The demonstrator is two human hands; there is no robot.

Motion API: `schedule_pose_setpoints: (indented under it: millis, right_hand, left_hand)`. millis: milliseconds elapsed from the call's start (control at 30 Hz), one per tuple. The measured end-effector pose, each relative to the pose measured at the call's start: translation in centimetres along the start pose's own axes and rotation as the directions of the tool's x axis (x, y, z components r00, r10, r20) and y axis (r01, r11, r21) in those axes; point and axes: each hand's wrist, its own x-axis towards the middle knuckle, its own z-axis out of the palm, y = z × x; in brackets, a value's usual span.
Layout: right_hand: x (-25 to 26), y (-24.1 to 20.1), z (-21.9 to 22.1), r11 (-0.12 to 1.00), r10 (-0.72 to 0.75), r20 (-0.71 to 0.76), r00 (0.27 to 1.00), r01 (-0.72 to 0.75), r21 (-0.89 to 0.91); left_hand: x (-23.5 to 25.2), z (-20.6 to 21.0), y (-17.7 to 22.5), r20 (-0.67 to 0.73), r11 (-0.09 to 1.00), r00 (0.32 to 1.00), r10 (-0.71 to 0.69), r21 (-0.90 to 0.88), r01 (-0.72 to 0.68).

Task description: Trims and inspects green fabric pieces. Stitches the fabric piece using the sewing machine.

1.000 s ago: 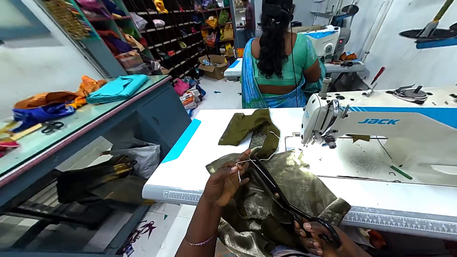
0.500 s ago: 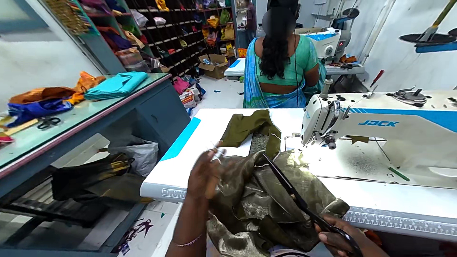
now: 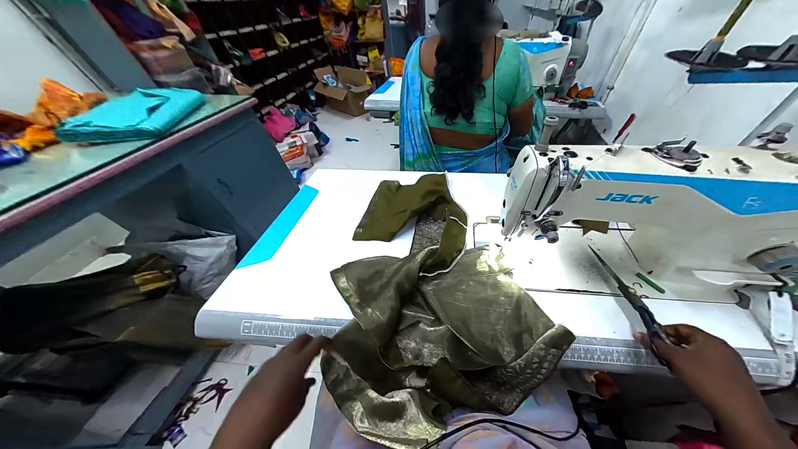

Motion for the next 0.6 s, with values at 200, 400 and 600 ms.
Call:
schedule_pose_setpoints:
  millis: [200, 400, 600]
  right_hand:
    - [2.8, -1.5, 1.5, 0.998, -0.013, -0.095, 0.995, 0.007, -0.059]
    - [0.5, -1.8, 3.1, 0.804, -0.589, -0.101, 0.802, 0.569, -0.170]
    - [-7.4, -0.8, 12.4, 0.128, -0.986, 0.105, 0.129, 0.992, -0.012]
  left_hand:
    - [-3.6, 7.5, 0.3, -0.186, 0.901, 0.887, 0.423, 0.189, -0.390]
    - [-2.3, 11.8, -3.6, -0.502, 0.813, 0.640, 0.582, 0.321, -0.487]
    - [1.0, 5.8, -1.0, -0.647, 0.775, 0.501, 0.575, 0.234, -0.586]
